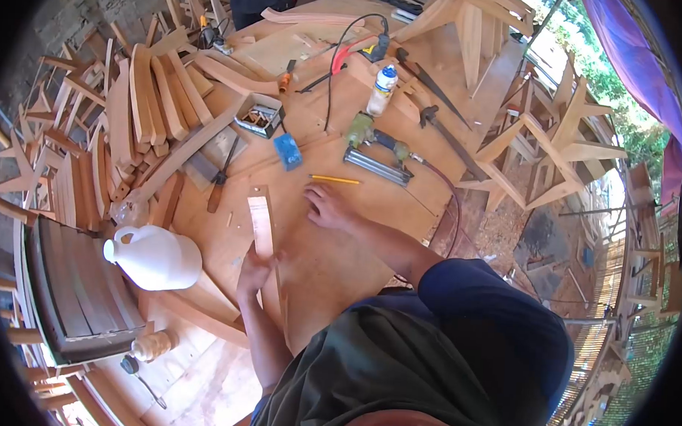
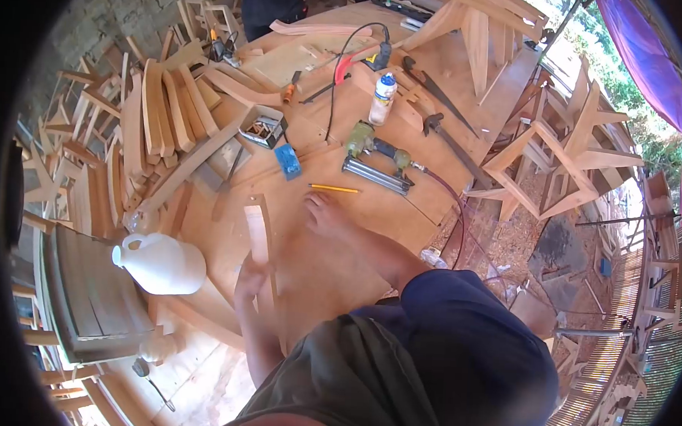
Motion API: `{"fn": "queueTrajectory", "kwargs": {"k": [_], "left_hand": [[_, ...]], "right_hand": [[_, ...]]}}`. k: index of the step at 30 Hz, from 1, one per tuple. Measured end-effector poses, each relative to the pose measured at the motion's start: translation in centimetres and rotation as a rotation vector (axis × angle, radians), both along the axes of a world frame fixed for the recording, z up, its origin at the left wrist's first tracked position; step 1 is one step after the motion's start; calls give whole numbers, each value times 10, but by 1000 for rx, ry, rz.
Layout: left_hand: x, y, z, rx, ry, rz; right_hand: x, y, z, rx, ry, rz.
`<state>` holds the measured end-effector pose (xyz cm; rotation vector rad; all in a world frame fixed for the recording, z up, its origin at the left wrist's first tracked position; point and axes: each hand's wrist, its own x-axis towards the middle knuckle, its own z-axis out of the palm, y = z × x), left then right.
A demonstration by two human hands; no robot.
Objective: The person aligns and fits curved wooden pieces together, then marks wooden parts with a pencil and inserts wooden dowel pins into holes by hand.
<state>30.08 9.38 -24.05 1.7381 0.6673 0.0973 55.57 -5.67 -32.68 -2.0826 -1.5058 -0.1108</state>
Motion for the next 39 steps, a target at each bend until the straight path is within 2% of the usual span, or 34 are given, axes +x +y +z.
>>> {"fn": "queueTrajectory", "kwargs": {"k": [6, 9, 11, 14, 16, 19, 22, 25, 26, 31, 34, 35, 39], "left_hand": [[-2, 4, -15, -77, -77, 2], [-2, 8, -23, 13, -41, -22], [0, 9, -28, -21, -131, 2], [-5, 3, -17, -118, -140, 10], [-3, 9, -34, -214, -64, 0], [-5, 7, -28, -141, -101, 0], [-7, 2, -2, -60, 13, 29], [-6, 7, -35, -92, -45, 30], [-4, 7, -30, -87, -36, 25], [-5, 9, -23, -14, 5, 3], [-5, 6, -9, 21, -24, -4], [-4, 9, -25, -58, -17, -17], [-1, 12, -50, 15, -5, -2]], "right_hand": [[-1, 0, 0, 20, -8, -7], [-1, 3, -1, 27, -26, 1], [4, 2, -2, 37, -70, 18], [2, -1, 4, 16, 32, 22], [6, 2, 8, 42, 127, 72], [-6, 13, 37, 227, 320, -50], [-30, 30, 101, 341, 488, 84], [-44, 46, 145, 275, 305, 197], [-45, 51, 150, 217, 249, 229], [-43, 58, 133, -16, 16, 280], [-47, 56, 132, -38, 120, 252], [-48, 56, 133, 7, 155, 250], [-57, 57, 134, 109, 271, 237]]}}
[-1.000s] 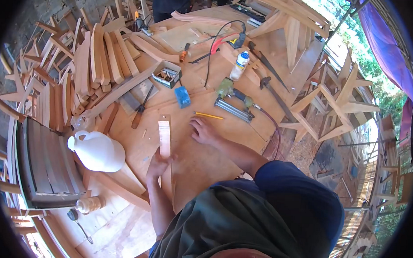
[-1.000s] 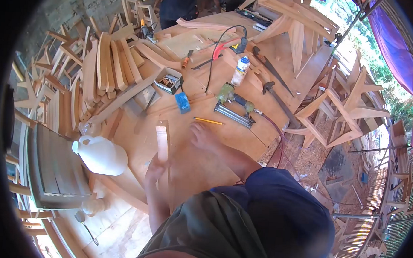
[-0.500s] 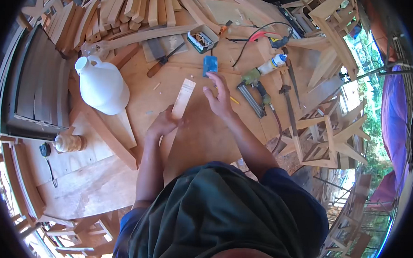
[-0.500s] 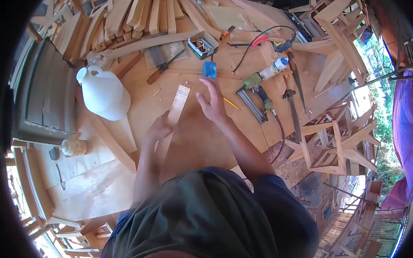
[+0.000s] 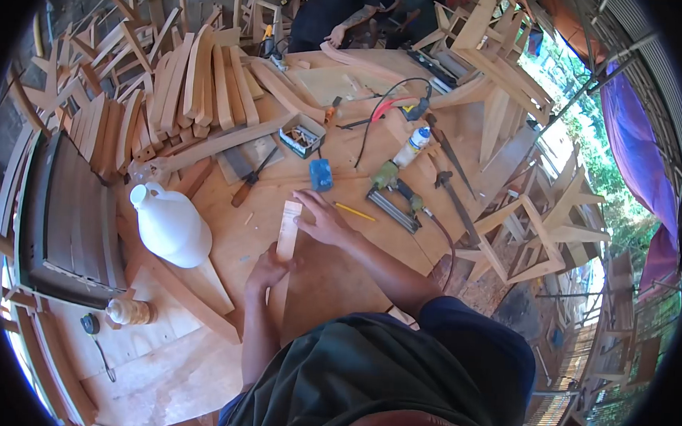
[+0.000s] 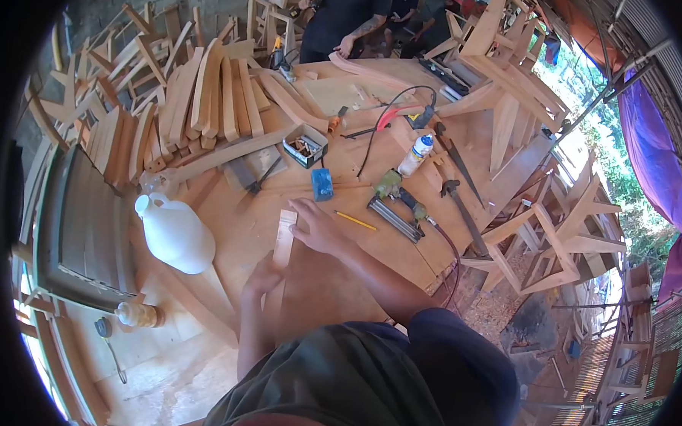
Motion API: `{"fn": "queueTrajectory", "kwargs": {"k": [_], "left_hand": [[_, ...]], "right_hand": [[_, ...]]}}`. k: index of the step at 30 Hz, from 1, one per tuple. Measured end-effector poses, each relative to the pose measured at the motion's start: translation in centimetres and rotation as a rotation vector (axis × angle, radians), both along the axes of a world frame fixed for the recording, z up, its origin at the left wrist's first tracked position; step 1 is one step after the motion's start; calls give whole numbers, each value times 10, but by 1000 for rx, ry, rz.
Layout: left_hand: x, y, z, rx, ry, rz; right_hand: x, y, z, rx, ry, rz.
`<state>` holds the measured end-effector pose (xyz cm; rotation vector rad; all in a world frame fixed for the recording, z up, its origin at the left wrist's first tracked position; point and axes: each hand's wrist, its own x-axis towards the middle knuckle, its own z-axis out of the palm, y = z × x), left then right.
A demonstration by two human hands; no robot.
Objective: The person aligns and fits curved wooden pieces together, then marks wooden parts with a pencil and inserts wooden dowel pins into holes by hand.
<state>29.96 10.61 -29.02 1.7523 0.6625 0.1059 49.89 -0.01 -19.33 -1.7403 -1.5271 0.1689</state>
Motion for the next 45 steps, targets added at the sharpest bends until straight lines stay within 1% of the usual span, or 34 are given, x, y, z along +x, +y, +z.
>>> {"fn": "queueTrajectory", "kwargs": {"k": [2, 4, 8, 10, 14, 17, 19, 23, 25, 28, 29, 32, 34, 38, 41, 45], "left_hand": [[2, 0, -4, 50, 4, 5], [1, 0, -1, 45, -8, 3], [-4, -5, 34, 55, 31, -6], [-6, -7, 39, 57, 30, -1], [-5, -8, 37, 82, 11, 15], [-7, -10, 42, 30, 9, 26], [-7, -9, 35, -10, -7, 23], [-6, -8, 38, -13, -6, 6], [-5, -6, 29, -17, -16, 15], [0, -2, 5, -72, -39, -5], [-1, -2, 12, -99, -47, -18], [-6, -5, 34, -19, 35, -2], [-6, -5, 36, -20, 57, -9], [-10, -10, 60, 22, 76, 4], [-8, -8, 55, -21, 72, -12], [-7, -8, 48, 26, 28, -5]], "right_hand": [[-2, 0, -3, 24, 39, -12], [-2, 1, -9, 60, 74, -21], [-1, 7, -22, 124, 150, -7], [-1, 9, -28, 164, 167, 0], [2, 10, -42, 169, 150, -10], [-5, 10, -47, 187, 176, -26], [-13, 9, -45, 215, 193, -27], [-16, 8, -52, 88, 326, -42], [-14, 7, -52, 27, 392, -33], [-11, 9, -56, 39, 370, -16], [-11, 8, -55, 28, 370, -16], [-11, 7, -55, 4, 370, -23], [-12, 7, -55, 1, 368, -28], [-12, 8, -57, 61, 342, -23], [-11, 9, -62, 76, 316, -37], [-5, 11, -67, 87, 241, -44]]}}
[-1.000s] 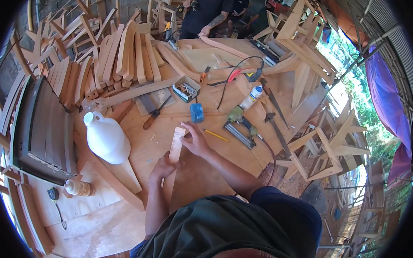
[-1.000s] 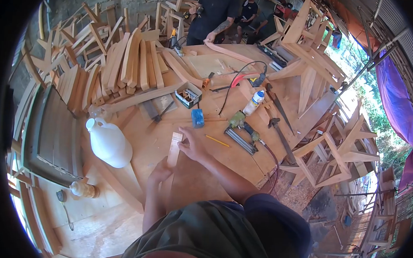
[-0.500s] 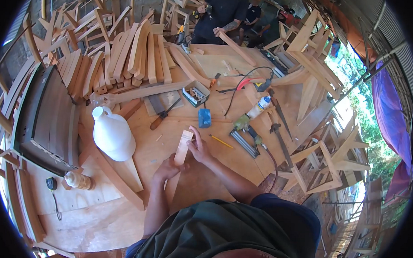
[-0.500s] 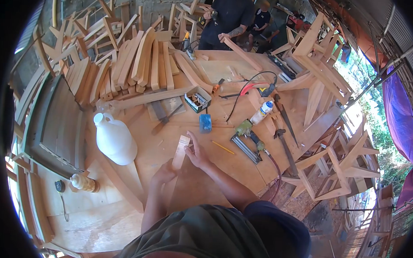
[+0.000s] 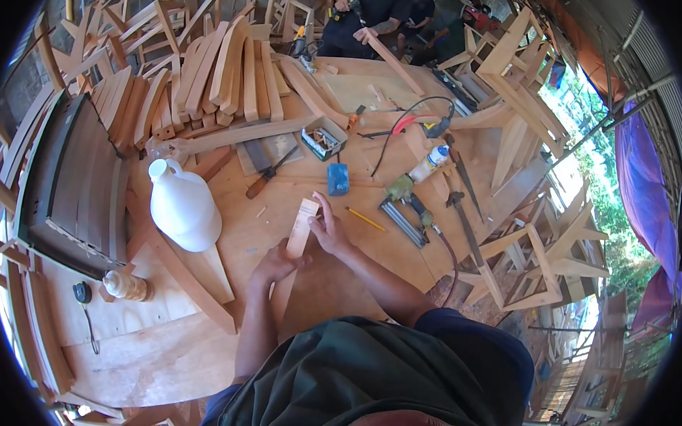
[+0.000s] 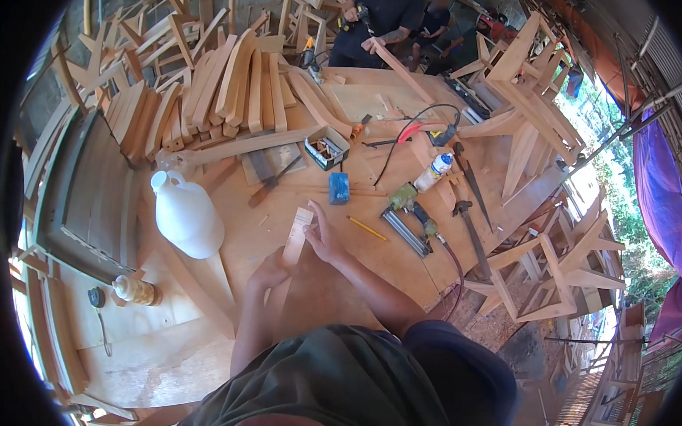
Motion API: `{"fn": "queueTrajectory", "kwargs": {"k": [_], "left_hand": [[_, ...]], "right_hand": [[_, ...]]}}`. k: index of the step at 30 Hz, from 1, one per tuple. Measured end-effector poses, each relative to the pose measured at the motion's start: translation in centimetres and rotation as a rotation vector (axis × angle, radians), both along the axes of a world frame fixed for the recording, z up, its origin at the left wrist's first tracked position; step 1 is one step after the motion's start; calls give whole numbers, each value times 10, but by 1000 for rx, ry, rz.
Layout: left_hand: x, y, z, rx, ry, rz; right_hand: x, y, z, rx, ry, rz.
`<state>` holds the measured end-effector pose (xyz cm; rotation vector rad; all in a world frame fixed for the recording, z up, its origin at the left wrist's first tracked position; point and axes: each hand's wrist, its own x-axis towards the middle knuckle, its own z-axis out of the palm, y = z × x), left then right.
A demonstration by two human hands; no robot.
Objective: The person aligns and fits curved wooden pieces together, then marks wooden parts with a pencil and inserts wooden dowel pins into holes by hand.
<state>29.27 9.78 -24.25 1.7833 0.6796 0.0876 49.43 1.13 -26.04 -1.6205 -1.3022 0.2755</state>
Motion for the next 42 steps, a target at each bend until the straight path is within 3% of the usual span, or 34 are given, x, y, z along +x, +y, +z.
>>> {"fn": "queueTrajectory", "kwargs": {"k": [14, 19, 26, 42], "left_hand": [[2, 0, 0, -6, -5, 4], [4, 4, -23, -64, -31, 7], [0, 0, 0, -34, -3, 13], [0, 0, 1, -7, 28, 4]], "right_hand": [[0, -4, 5, -50, 76, 34], [-1, -2, 2, -38, 102, 44], [1, -3, 3, -64, 75, 38], [-1, -3, 4, -108, 90, 17]]}}
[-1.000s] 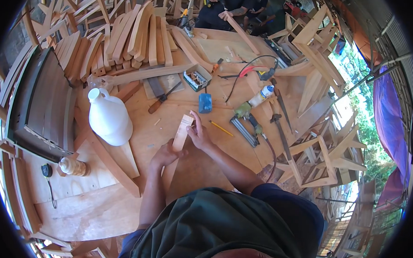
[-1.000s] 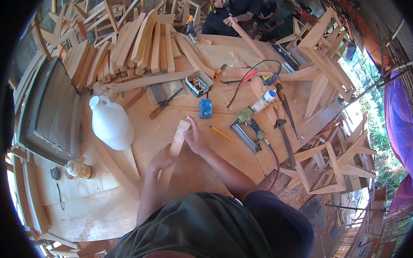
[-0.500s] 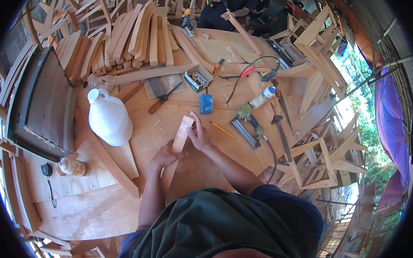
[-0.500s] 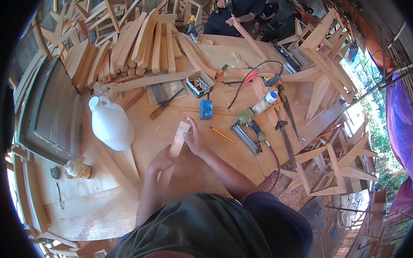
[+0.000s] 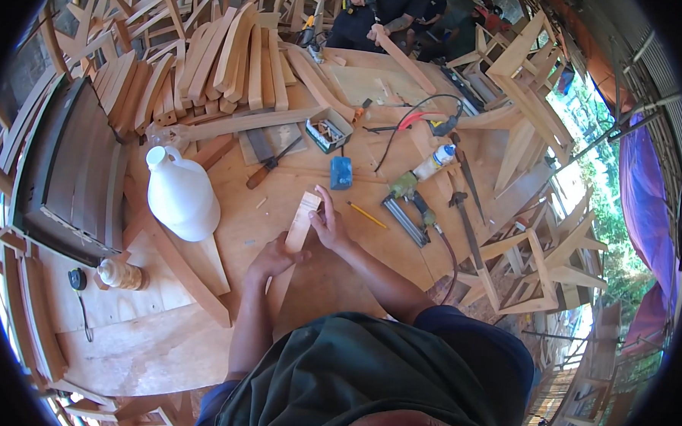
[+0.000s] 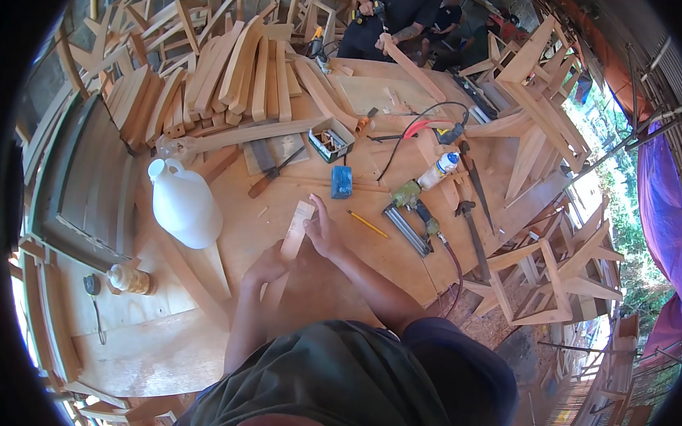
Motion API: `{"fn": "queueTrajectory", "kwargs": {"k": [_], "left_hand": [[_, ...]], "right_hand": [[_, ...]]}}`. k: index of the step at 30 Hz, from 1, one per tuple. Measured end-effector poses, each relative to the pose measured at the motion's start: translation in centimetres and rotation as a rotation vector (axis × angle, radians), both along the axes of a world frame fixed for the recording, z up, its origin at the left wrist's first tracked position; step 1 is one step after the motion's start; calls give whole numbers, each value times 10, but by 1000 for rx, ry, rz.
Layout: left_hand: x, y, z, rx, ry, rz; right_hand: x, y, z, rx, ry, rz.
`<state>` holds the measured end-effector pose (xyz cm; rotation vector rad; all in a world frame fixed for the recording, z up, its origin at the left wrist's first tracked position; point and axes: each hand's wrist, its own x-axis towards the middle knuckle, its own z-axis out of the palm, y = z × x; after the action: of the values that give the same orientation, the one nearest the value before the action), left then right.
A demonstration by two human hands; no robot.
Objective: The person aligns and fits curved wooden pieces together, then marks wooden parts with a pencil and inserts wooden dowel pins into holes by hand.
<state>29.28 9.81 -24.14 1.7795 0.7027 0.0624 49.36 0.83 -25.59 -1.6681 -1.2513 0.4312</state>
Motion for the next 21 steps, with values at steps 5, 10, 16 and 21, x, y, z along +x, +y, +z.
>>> {"fn": "queueTrajectory", "kwargs": {"k": [5, 10, 16, 21], "left_hand": [[0, -1, 2, -28, -41, 6], [-1, -1, -4, -19, -11, 5], [0, 1, -1, -44, -22, -3], [2, 2, -13, -48, -62, -10]], "right_hand": [[0, -2, 2, -2, 20, 13], [5, 0, 1, 25, -9, 18], [2, -6, 18, -59, 15, 21], [3, -4, 35, 138, -378, -40]]}}
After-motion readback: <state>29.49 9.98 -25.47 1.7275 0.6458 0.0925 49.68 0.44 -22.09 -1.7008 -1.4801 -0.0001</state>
